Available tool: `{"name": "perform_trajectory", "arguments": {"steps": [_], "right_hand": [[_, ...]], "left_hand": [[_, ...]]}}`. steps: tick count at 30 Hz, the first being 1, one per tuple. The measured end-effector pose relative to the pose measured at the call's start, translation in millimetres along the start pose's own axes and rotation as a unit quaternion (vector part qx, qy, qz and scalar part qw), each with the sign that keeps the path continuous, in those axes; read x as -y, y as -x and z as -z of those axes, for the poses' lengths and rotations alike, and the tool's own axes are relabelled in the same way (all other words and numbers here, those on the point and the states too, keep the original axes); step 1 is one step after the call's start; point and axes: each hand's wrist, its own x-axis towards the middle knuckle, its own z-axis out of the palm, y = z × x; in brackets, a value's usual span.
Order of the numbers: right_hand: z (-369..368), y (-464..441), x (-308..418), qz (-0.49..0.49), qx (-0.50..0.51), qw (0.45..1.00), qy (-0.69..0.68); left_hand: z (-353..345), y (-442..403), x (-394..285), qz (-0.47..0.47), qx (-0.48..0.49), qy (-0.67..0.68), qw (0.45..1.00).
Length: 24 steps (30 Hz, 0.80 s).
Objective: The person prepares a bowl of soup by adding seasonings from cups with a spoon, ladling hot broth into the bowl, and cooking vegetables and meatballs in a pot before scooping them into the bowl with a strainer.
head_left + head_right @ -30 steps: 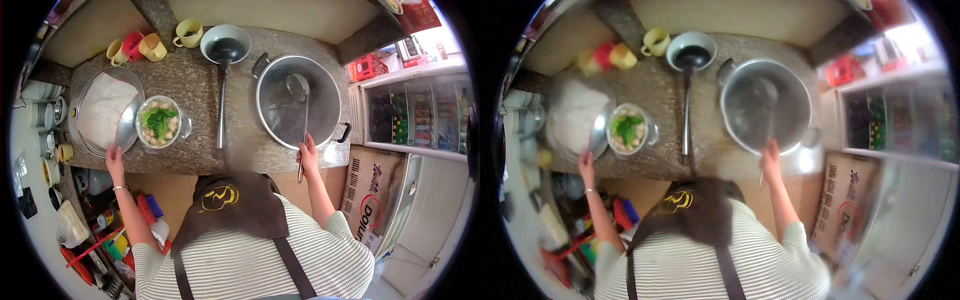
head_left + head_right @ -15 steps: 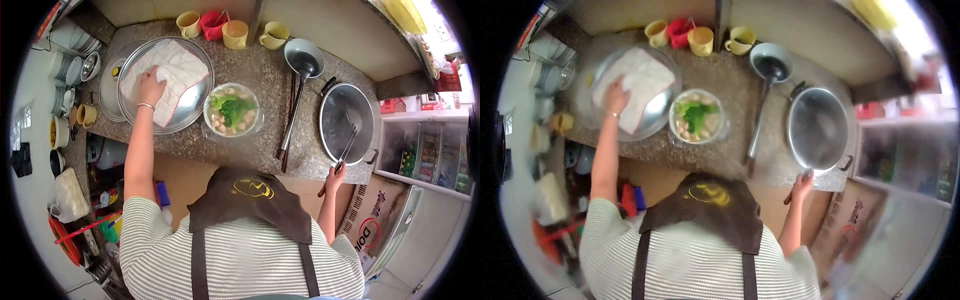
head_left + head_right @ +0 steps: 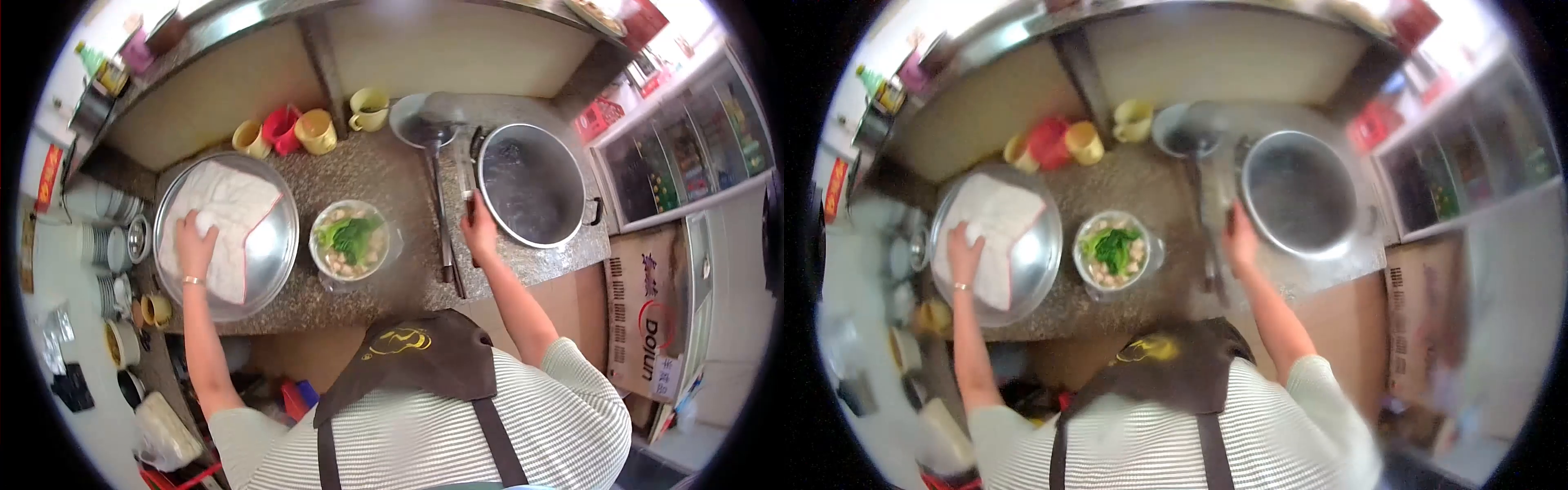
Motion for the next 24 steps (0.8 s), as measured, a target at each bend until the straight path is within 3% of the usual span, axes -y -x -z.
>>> {"name": "perform_trajectory", "arguments": {"steps": [1, 2, 3, 4, 6, 10, 12, 14, 18, 20, 23, 24], "right_hand": [[-7.8, -0.8, -8.5, -0.036, 0.039, 0.998, -0.025], [-16.3, -2.4, -21.9, 0.048, 0.018, 0.999, -0.001], [-12.9, -5.4, -15.2, -0.036, 0.101, 0.993, 0.054], [-18.4, -2.5, -27.3, 0.009, 0.075, 0.996, 0.041], [-4.6, 1.0, -23.3, -0.046, 0.150, 0.987, 0.047], [18.1, 22.3, -56.1, -0.022, 0.146, 0.989, 0.019], [35.1, 40.7, -79.2, 0.027, 0.106, 0.994, -0.011], [57.6, 63.5, -110.4, 0.005, 0.047, 0.998, -0.043], [143.9, 115.5, -178.0, -0.185, -0.008, 0.980, -0.070], [174.4, 155.8, -237.4, -0.230, -0.129, 0.963, -0.061], [210.6, 244.2, -318.8, -0.447, -0.201, 0.872, -0.017], [202.7, 295.1, -352.6, -0.453, -0.239, 0.858, 0.040]], "left_hand": [[12.1, 0.1, -12.5, -0.012, -0.009, -0.001, 1.000], [22.5, 0.1, -27.6, -0.027, -0.017, 0.011, 0.999], [31.3, -0.9, -44.2, -0.042, -0.023, 0.024, 0.999], [38.9, -2.2, -64.7, -0.062, -0.022, 0.027, 0.997], [48.6, -3.4, -114.6, -0.091, -0.022, 0.049, 0.994], [40.3, -9.7, -233.4, -0.172, 0.010, 0.081, 0.982], [22.7, -12.1, -307.7, -0.223, 0.031, 0.095, 0.970], [-10.1, -14.7, -376.9, -0.285, 0.041, 0.114, 0.951], [-86.4, -10.4, -532.3, -0.409, 0.098, 0.157, 0.893], [-122.6, -1.3, -605.5, -0.427, 0.160, 0.167, 0.874], [-184.1, 9.3, -685.5, -0.470, 0.216, 0.146, 0.843], [-209.2, 9.4, -704.2, -0.484, 0.204, 0.139, 0.839]]}}
